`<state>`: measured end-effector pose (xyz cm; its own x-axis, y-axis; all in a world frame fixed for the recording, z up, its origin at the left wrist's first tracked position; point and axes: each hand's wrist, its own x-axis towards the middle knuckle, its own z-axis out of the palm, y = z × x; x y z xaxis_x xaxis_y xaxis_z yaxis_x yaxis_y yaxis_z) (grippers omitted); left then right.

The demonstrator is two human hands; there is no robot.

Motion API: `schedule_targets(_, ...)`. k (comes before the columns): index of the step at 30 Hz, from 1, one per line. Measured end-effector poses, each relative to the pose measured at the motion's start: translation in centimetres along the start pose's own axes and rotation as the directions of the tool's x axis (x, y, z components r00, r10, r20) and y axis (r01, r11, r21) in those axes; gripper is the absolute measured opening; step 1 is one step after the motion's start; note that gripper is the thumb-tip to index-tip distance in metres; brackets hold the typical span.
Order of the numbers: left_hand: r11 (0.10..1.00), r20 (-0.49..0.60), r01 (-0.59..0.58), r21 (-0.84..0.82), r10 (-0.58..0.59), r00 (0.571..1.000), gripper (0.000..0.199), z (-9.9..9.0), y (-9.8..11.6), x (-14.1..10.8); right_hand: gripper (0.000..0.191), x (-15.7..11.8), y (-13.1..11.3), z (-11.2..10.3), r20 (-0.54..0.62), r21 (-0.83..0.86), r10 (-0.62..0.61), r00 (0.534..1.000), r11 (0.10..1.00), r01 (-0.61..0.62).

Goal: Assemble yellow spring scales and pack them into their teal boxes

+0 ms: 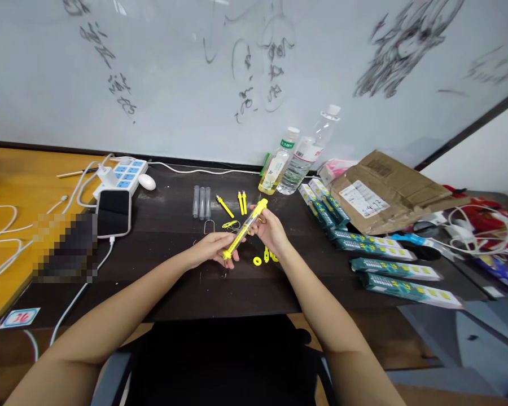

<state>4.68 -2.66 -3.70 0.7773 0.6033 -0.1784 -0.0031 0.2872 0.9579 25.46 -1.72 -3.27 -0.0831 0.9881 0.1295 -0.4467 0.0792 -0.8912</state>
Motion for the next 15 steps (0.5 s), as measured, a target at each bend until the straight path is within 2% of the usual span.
schedule_targets(4,0.994,0.106,0.063,-0.084,-0.054,0.993,0.046,0.6,-0.2,0.0,0.026,0.5,-0.6,-0.8,-0.075,0.066,-0.002,0.997,0.998,0.007)
schedule_targets(9,0.992,0.095,0.095,-0.077,-0.087,0.992,0.048,1.1,-0.1,-0.1,0.028,0.8,-0.6,-1.3,-0.087,0.06,0.017,0.996,0.998,-0.012)
schedule_targets(15,0.995,0.093,0.102,-0.018,-0.1,0.991,0.051,0.8,-0.4,0.1,0.028,0.8,-0.5,-1.2,-0.066,0.032,-0.008,0.998,0.999,0.01)
